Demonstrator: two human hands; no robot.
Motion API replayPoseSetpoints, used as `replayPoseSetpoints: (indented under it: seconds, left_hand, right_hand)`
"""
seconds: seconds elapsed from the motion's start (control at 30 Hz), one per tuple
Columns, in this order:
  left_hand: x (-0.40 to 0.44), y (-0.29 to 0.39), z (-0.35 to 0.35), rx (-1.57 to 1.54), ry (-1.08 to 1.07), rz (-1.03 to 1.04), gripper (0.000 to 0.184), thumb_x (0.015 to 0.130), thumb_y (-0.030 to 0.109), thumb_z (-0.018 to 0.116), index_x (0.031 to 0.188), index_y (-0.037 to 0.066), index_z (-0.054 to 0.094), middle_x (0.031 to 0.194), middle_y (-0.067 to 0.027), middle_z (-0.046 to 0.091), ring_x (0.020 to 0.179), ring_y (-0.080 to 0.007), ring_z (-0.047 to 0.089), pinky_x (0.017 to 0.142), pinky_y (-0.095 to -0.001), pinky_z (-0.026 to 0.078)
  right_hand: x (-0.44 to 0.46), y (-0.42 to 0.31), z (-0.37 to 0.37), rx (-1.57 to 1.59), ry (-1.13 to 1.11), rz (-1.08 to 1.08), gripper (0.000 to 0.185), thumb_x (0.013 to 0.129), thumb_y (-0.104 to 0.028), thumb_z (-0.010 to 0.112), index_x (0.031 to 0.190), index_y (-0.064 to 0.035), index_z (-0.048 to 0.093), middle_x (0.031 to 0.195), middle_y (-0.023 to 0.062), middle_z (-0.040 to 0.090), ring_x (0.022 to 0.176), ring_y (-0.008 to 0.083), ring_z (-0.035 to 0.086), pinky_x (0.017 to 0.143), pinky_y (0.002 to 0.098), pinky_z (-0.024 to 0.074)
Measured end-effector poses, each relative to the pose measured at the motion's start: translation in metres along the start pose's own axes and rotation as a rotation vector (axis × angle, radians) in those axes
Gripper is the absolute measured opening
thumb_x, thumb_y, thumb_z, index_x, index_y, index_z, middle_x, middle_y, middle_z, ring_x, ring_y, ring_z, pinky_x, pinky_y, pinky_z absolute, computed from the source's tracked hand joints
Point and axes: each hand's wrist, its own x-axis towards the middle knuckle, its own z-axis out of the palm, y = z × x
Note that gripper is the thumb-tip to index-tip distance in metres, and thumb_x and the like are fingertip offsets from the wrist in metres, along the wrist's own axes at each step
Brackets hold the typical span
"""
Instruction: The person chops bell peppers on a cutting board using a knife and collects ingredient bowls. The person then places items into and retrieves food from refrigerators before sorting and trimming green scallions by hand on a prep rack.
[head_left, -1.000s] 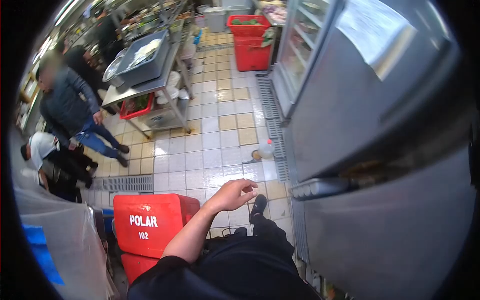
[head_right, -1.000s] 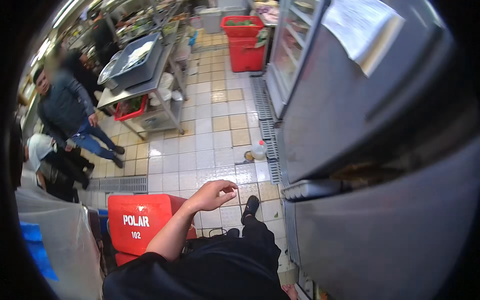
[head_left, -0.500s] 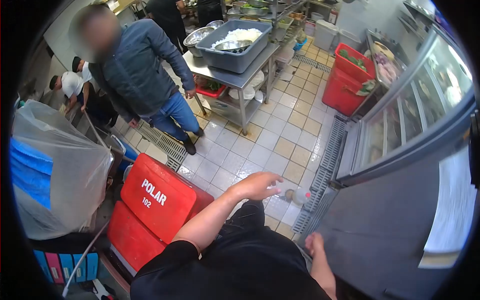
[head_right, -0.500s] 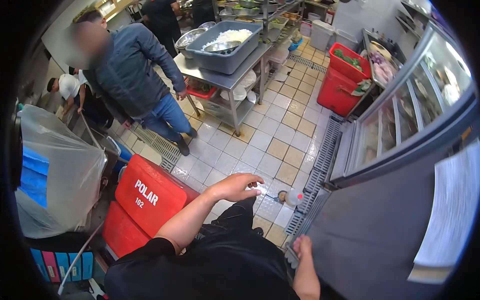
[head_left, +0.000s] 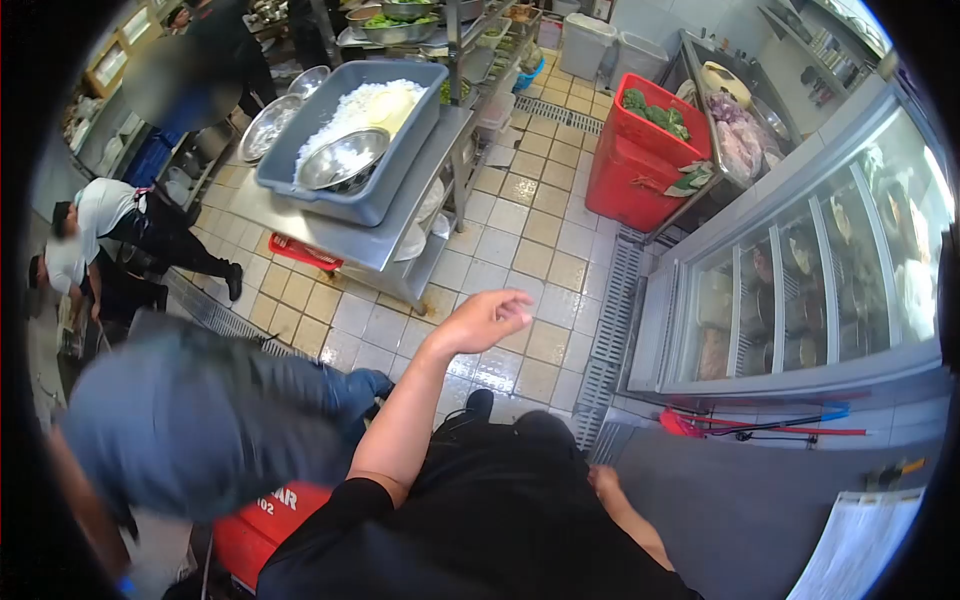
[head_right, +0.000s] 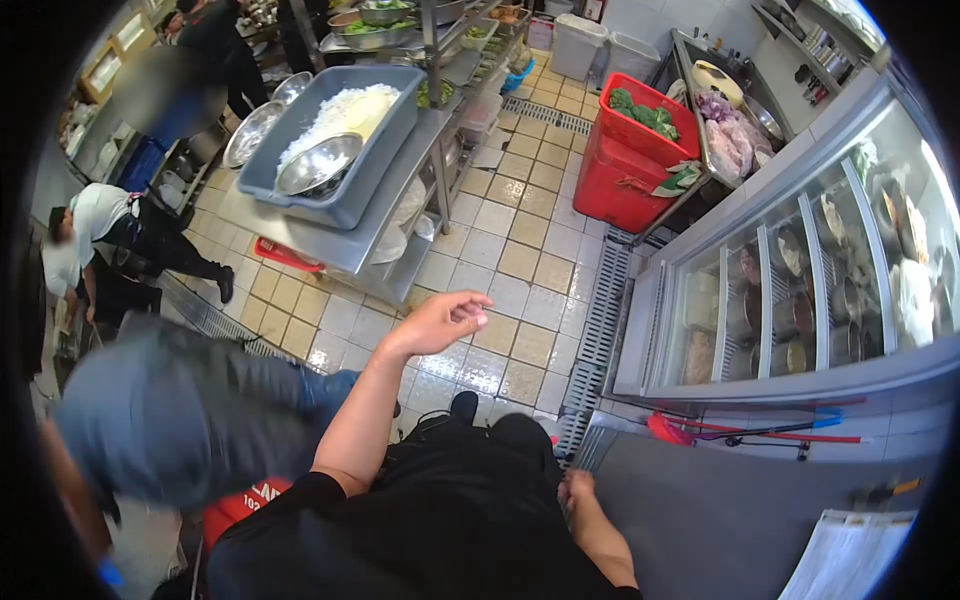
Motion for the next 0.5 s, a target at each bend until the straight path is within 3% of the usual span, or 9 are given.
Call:
replayPoseSetpoints:
  seconds: [0.03,0.07,0.1,0.13,0.17,0.2,0.27,0.37,0.5]
  left_hand:
    - [0.020,0.005,-0.008,-0.012,0.026,0.001,0.038,0.096,0.024,0.069,0.128,0.005,0.062,0.105,-0.0066,0.067,0.093,-0.0136,0.062,0.085,-0.0296,0.051]
    - [0.037,0.009,-0.017,-0.020,0.053,0.012,0.037,0.096,0.024,0.068,0.128,0.005,0.063,0.106,-0.0069,0.067,0.093,-0.0136,0.063,0.085,-0.0300,0.052]
    - [0.051,0.008,-0.025,-0.017,0.051,0.008,0.037,0.096,0.024,0.068,0.128,0.005,0.063,0.106,-0.0069,0.067,0.093,-0.0136,0.063,0.085,-0.0300,0.052]
    - [0.062,0.007,-0.032,-0.040,0.061,-0.030,0.039,0.095,0.025,0.069,0.127,0.004,0.063,0.105,-0.0094,0.068,0.095,-0.0156,0.064,0.086,-0.0317,0.052]
    - [0.076,0.006,-0.043,-0.063,0.075,-0.064,0.041,0.094,0.026,0.070,0.127,0.003,0.063,0.104,-0.0119,0.069,0.096,-0.0176,0.066,0.086,-0.0335,0.053]
    - [0.092,0.004,-0.055,-0.058,0.082,-0.062,0.041,0.094,0.026,0.070,0.127,0.003,0.063,0.104,-0.0119,0.069,0.096,-0.0176,0.066,0.086,-0.0335,0.053]
    - [0.106,-0.005,-0.073,-0.059,0.082,-0.120,0.040,0.094,0.025,0.070,0.126,0.003,0.063,0.104,-0.0118,0.069,0.097,-0.0175,0.066,0.086,-0.0332,0.053]
    - [0.124,-0.015,-0.105,0.019,0.245,-0.174,0.039,0.094,0.024,0.070,0.125,0.003,0.064,0.103,-0.0116,0.069,0.097,-0.0175,0.066,0.086,-0.0327,0.053]
    - [0.159,-0.028,-0.133,0.144,0.370,-0.220,0.039,0.093,0.024,0.070,0.125,0.002,0.064,0.103,-0.0115,0.070,0.095,-0.0175,0.065,0.085,-0.0326,0.053]
  right_hand:
    - [0.012,0.014,-0.014,-0.227,-0.118,-0.184,0.020,0.100,-0.025,0.052,0.093,-0.0119,0.065,0.070,0.0078,0.061,0.054,0.0213,0.060,0.044,0.0377,0.0466]
    - [0.029,0.040,-0.034,-0.783,-0.146,-0.675,0.024,0.100,-0.025,0.050,0.094,-0.0113,0.068,0.070,0.0088,0.062,0.055,0.0218,0.061,0.047,0.0379,0.0470]
    - [0.048,0.071,-0.050,-1.073,-0.110,-1.043,0.028,0.101,-0.026,0.048,0.095,-0.0107,0.071,0.071,0.0099,0.063,0.056,0.0223,0.061,0.049,0.0380,0.0475]
    - [0.143,0.171,-0.081,-1.167,-0.063,-0.996,0.030,0.100,-0.024,0.048,0.095,-0.0081,0.072,0.070,0.0104,0.063,0.056,0.0230,0.061,0.049,0.0371,0.0461]
    - [0.139,0.175,-0.075,-1.263,-0.019,-0.947,0.032,0.099,-0.023,0.047,0.096,-0.0054,0.074,0.069,0.0109,0.064,0.056,0.0237,0.060,0.050,0.0361,0.0448]
    - [0.122,0.165,-0.088,-1.033,-0.115,-0.577,0.031,0.099,-0.023,0.047,0.094,-0.0056,0.072,0.068,0.0107,0.063,0.055,0.0235,0.060,0.049,0.0361,0.0443]
    - [0.112,0.084,-0.074,-0.890,-0.150,-0.343,0.030,0.098,-0.023,0.048,0.090,-0.0059,0.070,0.067,0.0101,0.061,0.055,0.0230,0.059,0.048,0.0361,0.0431]
    - [0.150,-0.051,-0.053,-0.686,-0.196,-0.251,0.029,0.098,-0.024,0.048,0.083,-0.0063,0.067,0.064,0.0093,0.059,0.054,0.0224,0.058,0.045,0.0361,0.0415]
    - [0.185,-0.284,-0.005,-0.107,-0.291,-0.093,0.031,0.097,-0.025,0.049,0.074,-0.0070,0.062,0.061,0.0082,0.056,0.053,0.0216,0.057,0.042,0.0361,0.0392]
